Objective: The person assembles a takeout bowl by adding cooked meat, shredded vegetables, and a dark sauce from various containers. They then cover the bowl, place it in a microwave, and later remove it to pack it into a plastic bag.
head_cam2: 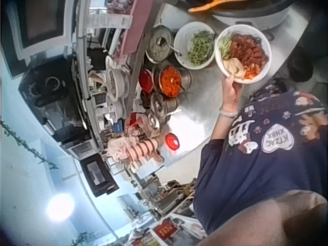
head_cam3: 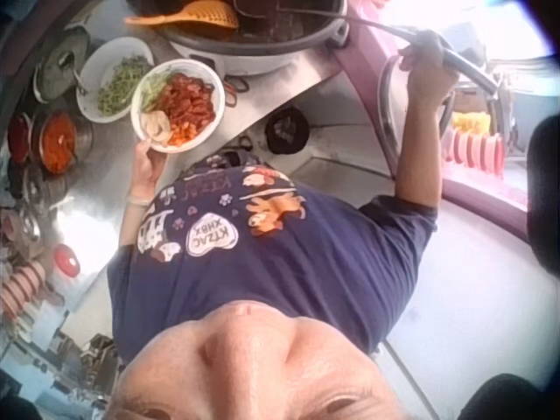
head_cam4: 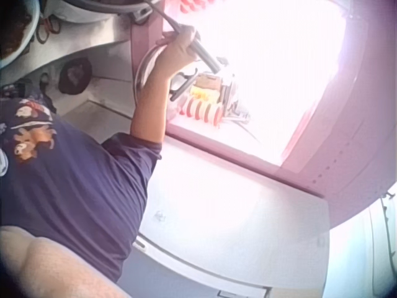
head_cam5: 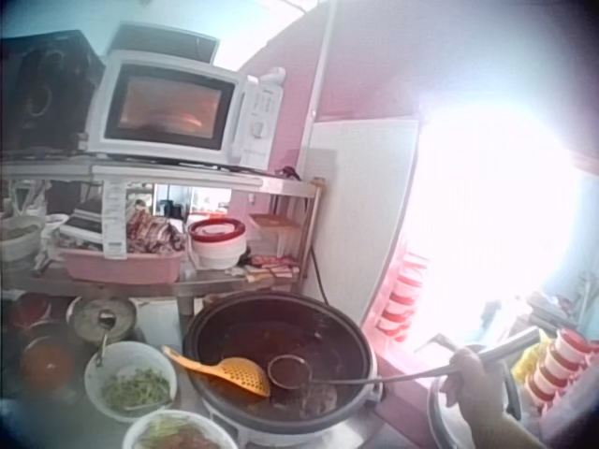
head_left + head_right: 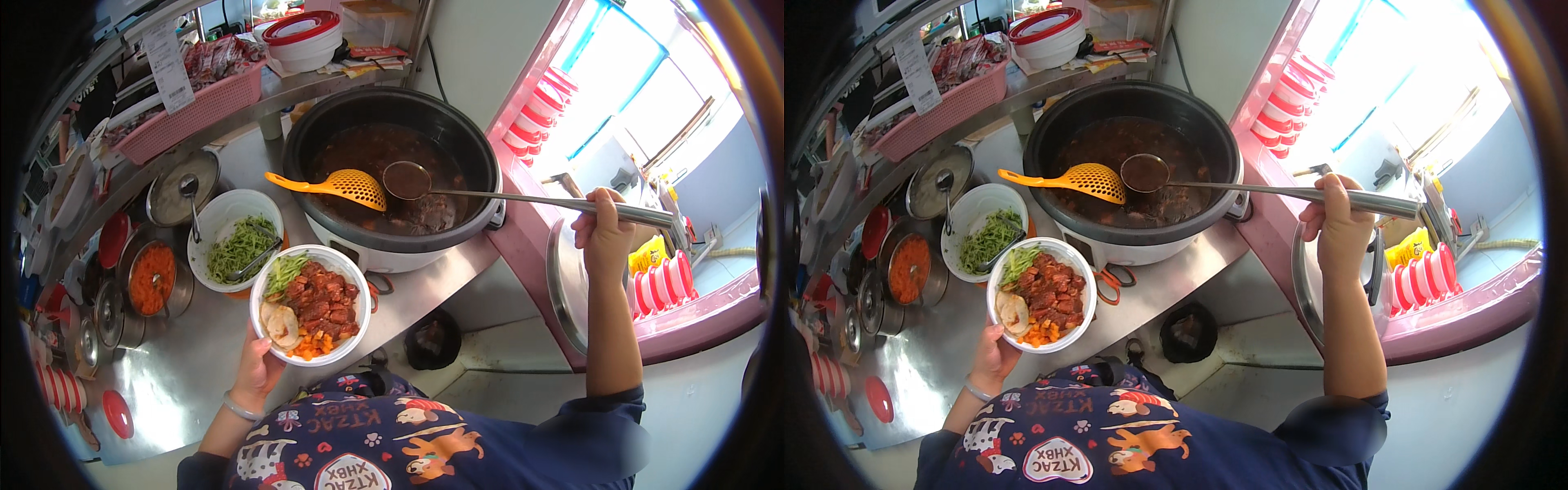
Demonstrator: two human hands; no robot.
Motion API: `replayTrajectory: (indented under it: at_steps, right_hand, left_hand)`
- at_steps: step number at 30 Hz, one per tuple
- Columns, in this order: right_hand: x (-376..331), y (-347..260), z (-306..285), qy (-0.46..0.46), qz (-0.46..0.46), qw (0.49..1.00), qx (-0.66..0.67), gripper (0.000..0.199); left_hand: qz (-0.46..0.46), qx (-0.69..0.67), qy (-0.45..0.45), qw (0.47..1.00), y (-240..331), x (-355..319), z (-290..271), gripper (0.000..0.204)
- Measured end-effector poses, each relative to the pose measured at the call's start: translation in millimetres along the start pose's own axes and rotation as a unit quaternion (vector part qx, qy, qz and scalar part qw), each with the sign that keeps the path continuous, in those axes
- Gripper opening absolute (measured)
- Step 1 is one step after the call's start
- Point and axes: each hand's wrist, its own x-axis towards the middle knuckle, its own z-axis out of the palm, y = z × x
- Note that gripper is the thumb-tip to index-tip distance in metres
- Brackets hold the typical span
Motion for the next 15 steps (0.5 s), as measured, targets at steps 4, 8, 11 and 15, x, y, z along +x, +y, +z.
replayTrajectory:
  at_steps: [4,8,11,15]
  right_hand:
    - [-15,-21,-2,0.014,-0.024,0.999,-0.015,0.026]
    - [-25,-46,-20,0.022,-0.056,0.998,-0.008,0.022]
    - [-26,-59,-40,0.099,-0.061,0.993,0.020,0.021]
    - [-33,-73,-72,-0.062,-0.036,0.987,0.147,0.022]
  left_hand:
    - [-0.007,0.014,-0.027,0.999,-3,11,-9,0.080]
    - [0.005,0.000,-0.046,0.999,-8,19,-15,0.077]
    - [0.015,0.008,-0.040,0.999,-11,20,-18,0.077]
    - [0.031,0.023,-0.027,0.999,-11,18,-19,0.077]
